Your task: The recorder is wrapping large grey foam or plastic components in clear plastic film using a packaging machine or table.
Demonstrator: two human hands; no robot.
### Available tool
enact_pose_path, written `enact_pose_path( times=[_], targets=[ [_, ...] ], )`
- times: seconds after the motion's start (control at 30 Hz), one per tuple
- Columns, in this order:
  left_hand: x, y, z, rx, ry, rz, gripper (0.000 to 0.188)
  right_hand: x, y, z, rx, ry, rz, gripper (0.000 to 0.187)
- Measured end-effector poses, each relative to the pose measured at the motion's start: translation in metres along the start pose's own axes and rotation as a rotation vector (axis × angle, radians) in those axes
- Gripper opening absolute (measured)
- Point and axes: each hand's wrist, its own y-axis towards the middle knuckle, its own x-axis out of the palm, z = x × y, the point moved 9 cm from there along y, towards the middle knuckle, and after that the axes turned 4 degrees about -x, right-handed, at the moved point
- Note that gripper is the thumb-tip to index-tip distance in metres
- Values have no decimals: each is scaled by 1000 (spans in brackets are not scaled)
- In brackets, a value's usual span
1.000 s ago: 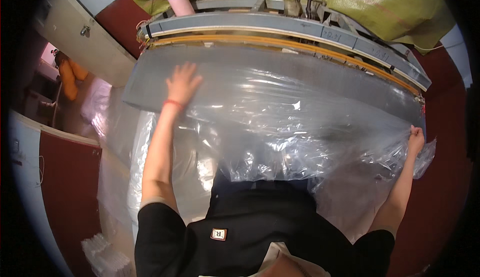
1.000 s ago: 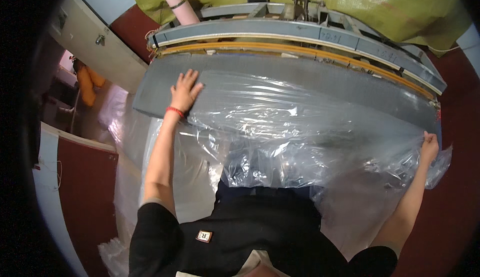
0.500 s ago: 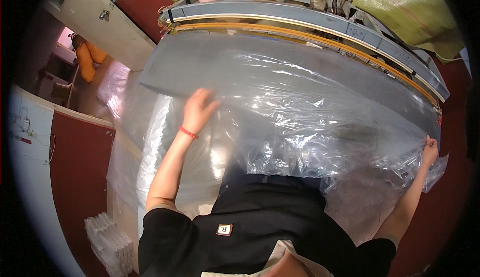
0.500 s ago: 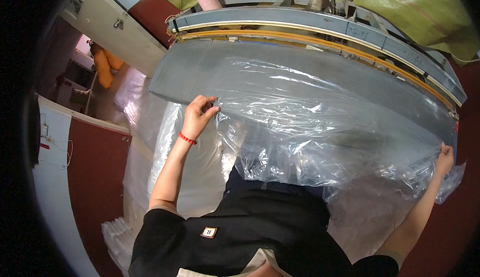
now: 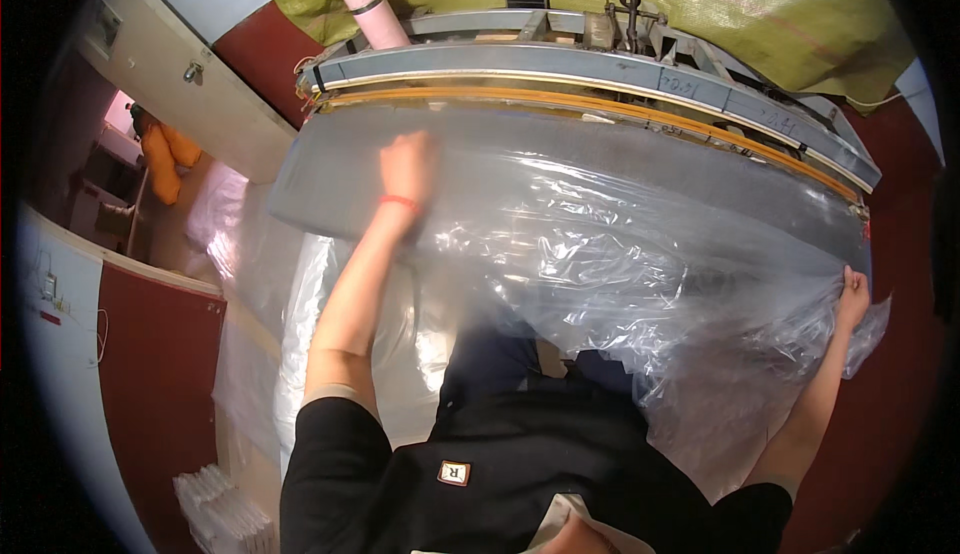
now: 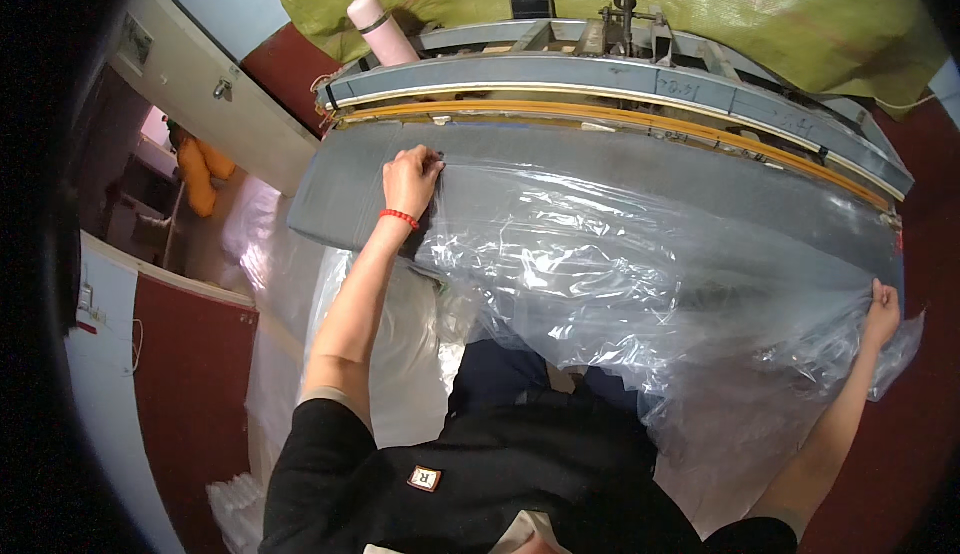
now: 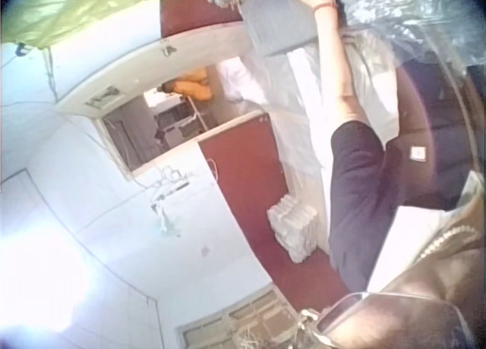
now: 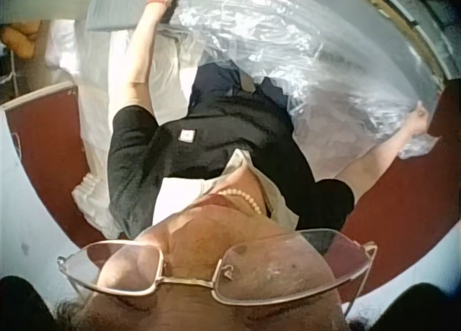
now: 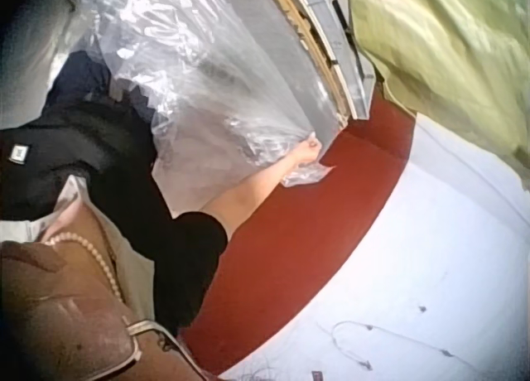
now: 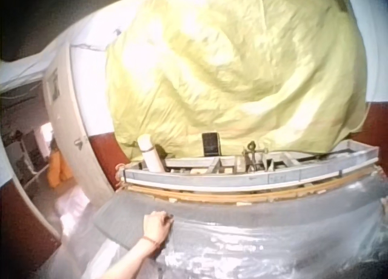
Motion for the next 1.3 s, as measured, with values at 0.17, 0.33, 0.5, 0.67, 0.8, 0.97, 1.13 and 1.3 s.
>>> enact_pose_path(
  times=[0.17,0.33,0.5,0.67,0.8,0.97,1.13,1.3],
  targets=[
    [13,3,-1,-25,-45,-22,17,3,7,36,6,104,53,33],
    [30,18,-34,-218,-302,64,15,28,26,62,192,492,132,27],
    [3,30,-72,-569,-723,499,15,35,42,-54,65,307,342,24],
    [29,67,-105,-422,-477,461,23,113,63,-74,12,466,206,23],
    [51,81,-135,-497,-509,416,20,124,66,-109,100,671,215,21],
    [73,85,-134,-585,-612,297,19,116,66,-96,199,607,261,22],
    [54,78,-152,-698,-405,515,20,112,67,-85,339,734,325,15],
    [61,74,-175,-803,-521,578,19,89,60,-100,329,628,418,13]
  ],
)
